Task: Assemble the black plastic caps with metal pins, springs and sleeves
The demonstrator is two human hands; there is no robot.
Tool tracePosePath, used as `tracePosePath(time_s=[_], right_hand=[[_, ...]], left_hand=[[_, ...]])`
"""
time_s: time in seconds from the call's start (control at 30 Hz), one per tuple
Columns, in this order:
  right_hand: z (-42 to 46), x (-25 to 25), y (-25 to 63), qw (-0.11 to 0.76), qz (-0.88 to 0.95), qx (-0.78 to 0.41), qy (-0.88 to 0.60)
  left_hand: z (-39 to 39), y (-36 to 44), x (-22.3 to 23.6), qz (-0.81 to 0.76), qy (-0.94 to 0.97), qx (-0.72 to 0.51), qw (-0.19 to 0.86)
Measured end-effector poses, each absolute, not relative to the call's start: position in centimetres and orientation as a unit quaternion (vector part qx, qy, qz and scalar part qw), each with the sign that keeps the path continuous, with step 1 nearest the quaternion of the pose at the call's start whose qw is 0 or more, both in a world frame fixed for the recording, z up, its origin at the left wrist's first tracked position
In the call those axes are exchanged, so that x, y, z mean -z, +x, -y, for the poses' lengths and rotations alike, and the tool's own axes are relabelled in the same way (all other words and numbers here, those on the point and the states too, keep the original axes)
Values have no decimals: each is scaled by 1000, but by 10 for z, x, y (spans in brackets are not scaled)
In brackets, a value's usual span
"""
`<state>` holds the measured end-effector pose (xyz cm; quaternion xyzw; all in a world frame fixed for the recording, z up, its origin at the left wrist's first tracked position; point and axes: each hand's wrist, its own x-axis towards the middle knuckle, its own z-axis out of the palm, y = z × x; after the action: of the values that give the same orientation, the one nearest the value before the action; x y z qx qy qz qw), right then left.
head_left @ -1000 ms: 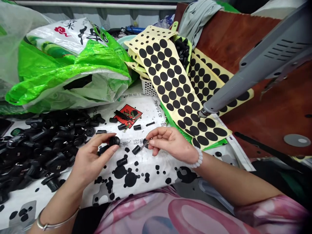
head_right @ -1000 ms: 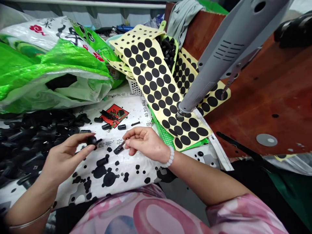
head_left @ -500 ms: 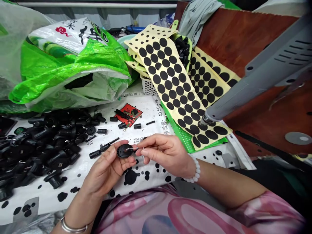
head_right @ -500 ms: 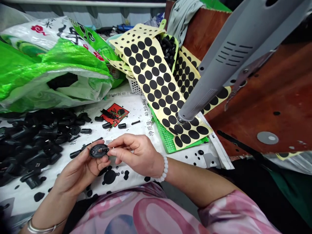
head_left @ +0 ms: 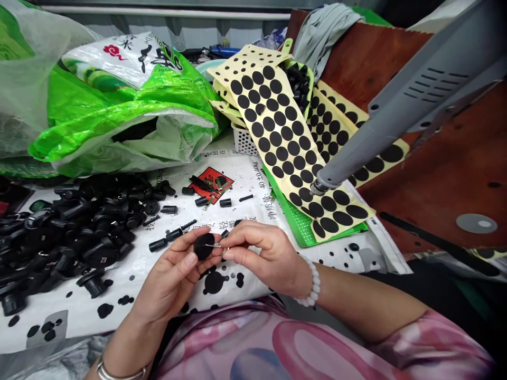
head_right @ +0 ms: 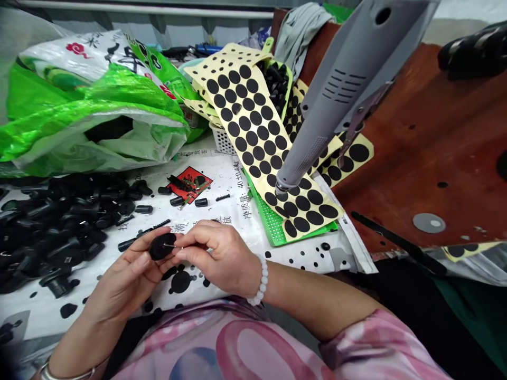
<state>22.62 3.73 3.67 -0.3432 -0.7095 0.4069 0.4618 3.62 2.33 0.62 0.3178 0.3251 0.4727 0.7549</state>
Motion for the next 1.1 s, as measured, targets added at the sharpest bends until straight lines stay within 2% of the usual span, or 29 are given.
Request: tracePosePath(time_s=[0.17,0.37,0.53,0.8,0.97,1.1], right_hand=[[-35,-36,223,462,723,-373,-351],[-31,-32,221,454,786,-268,-321],[-27,-22,217,425,812,-251,-311],[-27,-22,216,416,760,-341,-365],[-32,-15,214,392,673,-459,-428],[-35,-18,216,373,622,-554,-409]], left_hand=[[-22,35,-4,-334,335,-485,735],[-18,31,0,-343,354,-467,734],[-13,33,2,-336,379,-438,743],[-9,32,4,-356,433,-425,711],[-7,35,-2,-397,488,-438,642],[-7,33,-5,-422,559,-405,588]])
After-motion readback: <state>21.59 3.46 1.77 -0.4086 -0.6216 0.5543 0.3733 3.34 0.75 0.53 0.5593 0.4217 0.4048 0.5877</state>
